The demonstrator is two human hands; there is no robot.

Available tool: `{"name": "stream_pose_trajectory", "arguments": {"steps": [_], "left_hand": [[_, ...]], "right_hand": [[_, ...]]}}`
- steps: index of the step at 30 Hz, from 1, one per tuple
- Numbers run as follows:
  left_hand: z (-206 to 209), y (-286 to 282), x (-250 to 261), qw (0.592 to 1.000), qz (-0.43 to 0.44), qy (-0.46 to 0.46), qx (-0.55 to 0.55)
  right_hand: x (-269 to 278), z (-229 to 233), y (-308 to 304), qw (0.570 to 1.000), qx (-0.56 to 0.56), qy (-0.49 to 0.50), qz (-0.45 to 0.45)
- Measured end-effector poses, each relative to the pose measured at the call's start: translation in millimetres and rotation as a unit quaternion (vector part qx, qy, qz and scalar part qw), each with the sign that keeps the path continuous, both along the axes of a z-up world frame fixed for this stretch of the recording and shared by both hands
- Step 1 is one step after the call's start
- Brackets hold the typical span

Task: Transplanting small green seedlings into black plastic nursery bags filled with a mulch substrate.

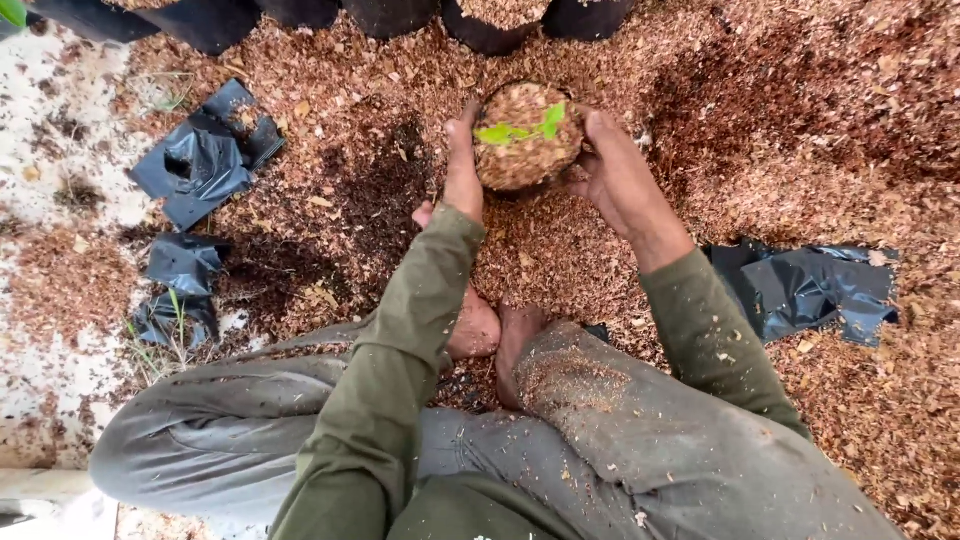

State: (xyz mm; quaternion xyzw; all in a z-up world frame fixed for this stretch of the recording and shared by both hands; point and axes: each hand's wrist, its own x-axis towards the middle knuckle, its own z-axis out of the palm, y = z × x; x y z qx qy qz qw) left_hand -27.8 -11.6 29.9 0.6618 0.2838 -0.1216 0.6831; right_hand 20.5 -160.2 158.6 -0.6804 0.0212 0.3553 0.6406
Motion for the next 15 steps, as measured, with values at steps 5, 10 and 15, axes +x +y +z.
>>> {"name": "stream_pose_trajectory", "arguments": {"steps": [5,10,15], "left_hand": [[13,27,-10,0.998,0.036,-0.044,-0.021],[-3,48,-28,0.978,-0.003,-0.027,0.207],[11,25,-32,0.847,-0.318,0.132,0.405]], "right_hand": [[-7,16,-2,0.998,-0.05,-0.035,-0.023],[0,-61,-45,0.943,-0.287,-0.163,0.046],[-42,-110,-35,0.975,-0.22,0.018,0.038]]}}
